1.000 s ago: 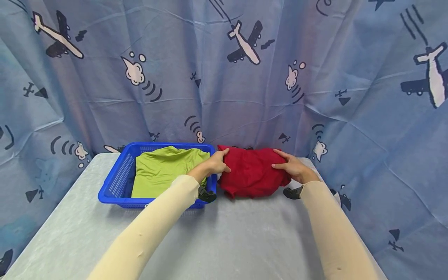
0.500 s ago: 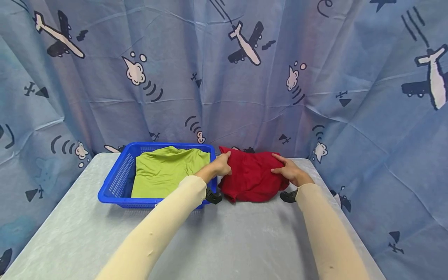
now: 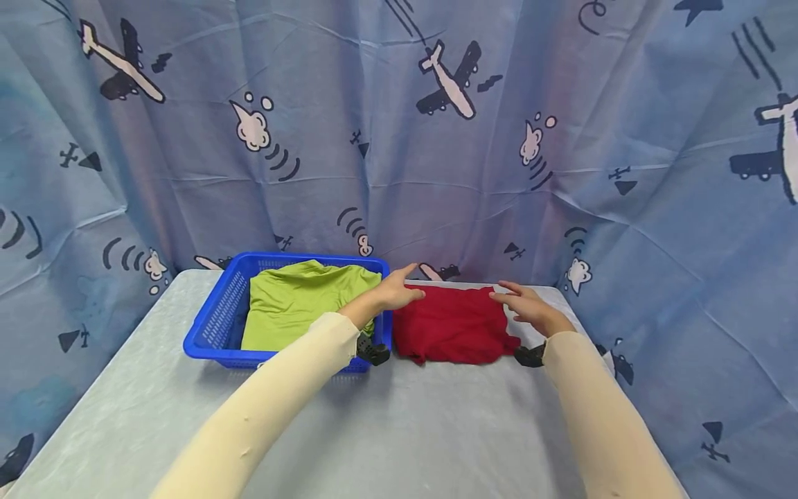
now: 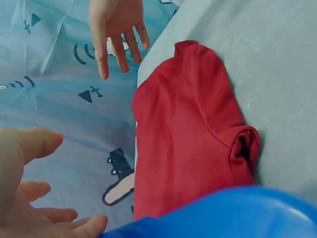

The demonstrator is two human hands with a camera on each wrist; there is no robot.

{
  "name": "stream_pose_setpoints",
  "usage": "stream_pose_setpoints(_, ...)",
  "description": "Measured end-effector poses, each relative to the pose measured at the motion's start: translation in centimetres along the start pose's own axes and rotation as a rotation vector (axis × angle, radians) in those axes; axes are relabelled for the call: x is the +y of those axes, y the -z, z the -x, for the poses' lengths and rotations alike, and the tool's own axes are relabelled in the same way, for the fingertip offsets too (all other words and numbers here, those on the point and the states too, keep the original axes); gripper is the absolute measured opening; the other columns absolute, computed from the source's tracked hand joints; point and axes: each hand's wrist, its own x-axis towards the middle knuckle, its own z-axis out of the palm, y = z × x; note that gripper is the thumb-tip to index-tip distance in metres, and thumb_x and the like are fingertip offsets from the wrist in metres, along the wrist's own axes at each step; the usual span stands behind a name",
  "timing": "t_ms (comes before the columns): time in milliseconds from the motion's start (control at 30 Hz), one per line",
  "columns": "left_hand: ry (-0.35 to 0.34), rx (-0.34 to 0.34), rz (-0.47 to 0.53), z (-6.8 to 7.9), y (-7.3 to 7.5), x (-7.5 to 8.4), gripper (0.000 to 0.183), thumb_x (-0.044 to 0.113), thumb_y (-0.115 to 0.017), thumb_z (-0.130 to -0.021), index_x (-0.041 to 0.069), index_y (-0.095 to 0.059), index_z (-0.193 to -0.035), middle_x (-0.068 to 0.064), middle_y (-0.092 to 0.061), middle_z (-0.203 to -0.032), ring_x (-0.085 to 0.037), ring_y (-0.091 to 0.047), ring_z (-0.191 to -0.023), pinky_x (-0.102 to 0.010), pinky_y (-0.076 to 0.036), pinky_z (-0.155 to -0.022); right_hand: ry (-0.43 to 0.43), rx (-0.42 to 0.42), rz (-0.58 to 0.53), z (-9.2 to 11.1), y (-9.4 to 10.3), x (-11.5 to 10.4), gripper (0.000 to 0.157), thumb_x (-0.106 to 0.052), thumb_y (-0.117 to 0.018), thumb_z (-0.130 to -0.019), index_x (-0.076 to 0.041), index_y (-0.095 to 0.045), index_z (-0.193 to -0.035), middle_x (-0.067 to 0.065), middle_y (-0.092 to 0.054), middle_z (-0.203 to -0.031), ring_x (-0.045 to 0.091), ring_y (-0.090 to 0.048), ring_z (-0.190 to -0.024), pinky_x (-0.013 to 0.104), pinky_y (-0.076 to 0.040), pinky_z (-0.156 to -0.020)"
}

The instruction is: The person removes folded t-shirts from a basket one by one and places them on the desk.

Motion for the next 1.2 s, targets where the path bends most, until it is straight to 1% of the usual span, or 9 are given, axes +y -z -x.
stream_pose_setpoints(100,-0.026,0.008,0.041,0.6,0.1,-0.2,0.069,0.02,-0.059,-0.1,0.012,-0.027,-0.161,-0.012,-0.032,-0.165,-0.029,-0.031,-0.153,-0.044,-0.033,-0.123,0.016,-0.009,-0.008,0.3,-0.4,-0.2,0.082,-0.042,-0.047,-0.105,-0.007,-0.001,-0.163,0.033,-0.011,-0.165,0.056,-0.017,-0.149,0.067,-0.025,-0.12)
stream_pose_setpoints(233,-0.085,0.01,0.096,1.4,0.1,-0.4,0.063,0.018,-0.059,-0.1,0.01,-0.035,-0.158,-0.017,-0.039,-0.161,-0.032,-0.037,-0.15,-0.046,-0.036,-0.121,0.044,-0.003,0.01,0.8,-0.9,-0.5,0.079,-0.04,-0.048,-0.105,-0.006,-0.006,-0.163,0.034,-0.019,-0.162,0.054,-0.023,-0.148,0.067,-0.028,-0.118)
stream_pose_setpoints(400,-0.131,0.018,0.123,2.6,0.6,-1.3,0.054,0.016,-0.058,-0.1,0.007,-0.045,-0.152,-0.021,-0.049,-0.152,-0.036,-0.046,-0.143,-0.048,-0.042,-0.116,0.097,0.014,0.026,1.5,-2.1,-1.8,0.078,-0.041,-0.05,-0.104,-0.006,-0.013,-0.162,0.033,-0.026,-0.159,0.052,-0.034,-0.144,0.064,-0.034,-0.117)
stream_pose_setpoints(500,-0.129,0.011,0.136,3.2,1.1,-2.0,0.052,0.016,-0.057,-0.1,0.008,-0.047,-0.15,-0.021,-0.051,-0.15,-0.036,-0.049,-0.14,-0.049,-0.044,-0.113,0.131,0.024,0.013,1.8,-3.1,-2.4,0.076,-0.04,-0.051,-0.104,-0.007,-0.015,-0.162,0.031,-0.028,-0.159,0.051,-0.037,-0.143,0.062,-0.037,-0.116)
stream_pose_setpoints(633,-0.13,0.007,0.143,3.9,1.9,-3.0,0.05,0.015,-0.057,-0.1,0.008,-0.049,-0.149,-0.021,-0.052,-0.148,-0.036,-0.051,-0.138,-0.049,-0.045,-0.112,0.194,0.039,-0.003,2.3,-4.2,-3.1,0.072,-0.037,-0.051,-0.105,-0.005,-0.02,-0.161,0.031,-0.03,-0.159,0.052,-0.038,-0.143,0.06,-0.041,-0.113)
stream_pose_setpoints(833,-0.123,0.016,0.141,5.1,3.4,-4.6,0.048,0.015,-0.057,-0.101,0.007,-0.05,-0.148,-0.022,-0.052,-0.147,-0.037,-0.054,-0.135,-0.048,-0.048,-0.11,0.261,0.04,-0.005,2.6,-5.8,-4.4,0.066,-0.034,-0.052,-0.105,-0.003,-0.029,-0.158,0.03,-0.035,-0.157,0.051,-0.043,-0.139,0.059,-0.044,-0.111)
stream_pose_setpoints(1000,-0.114,0.037,0.149,6.4,4.8,-5.7,0.05,0.013,-0.057,-0.1,0.003,-0.048,-0.148,-0.025,-0.051,-0.148,-0.04,-0.055,-0.133,-0.047,-0.05,-0.107,0.281,0.035,-0.022,2.7,-7.0,-5.7,0.063,-0.033,-0.052,-0.105,-0.002,-0.032,-0.157,0.028,-0.037,-0.157,0.049,-0.045,-0.139,0.058,-0.045,-0.111)
stream_pose_setpoints(1200,-0.122,0.036,0.161,8.5,6.5,-6.9,0.05,0.012,-0.056,-0.101,0.003,-0.047,-0.149,-0.027,-0.048,-0.15,-0.042,-0.053,-0.134,-0.048,-0.048,-0.109,0.291,0.017,-0.06,3.1,-8.5,-7.6,0.059,-0.03,-0.051,-0.106,-0.003,-0.034,-0.156,0.026,-0.038,-0.158,0.045,-0.047,-0.139,0.058,-0.042,-0.113)
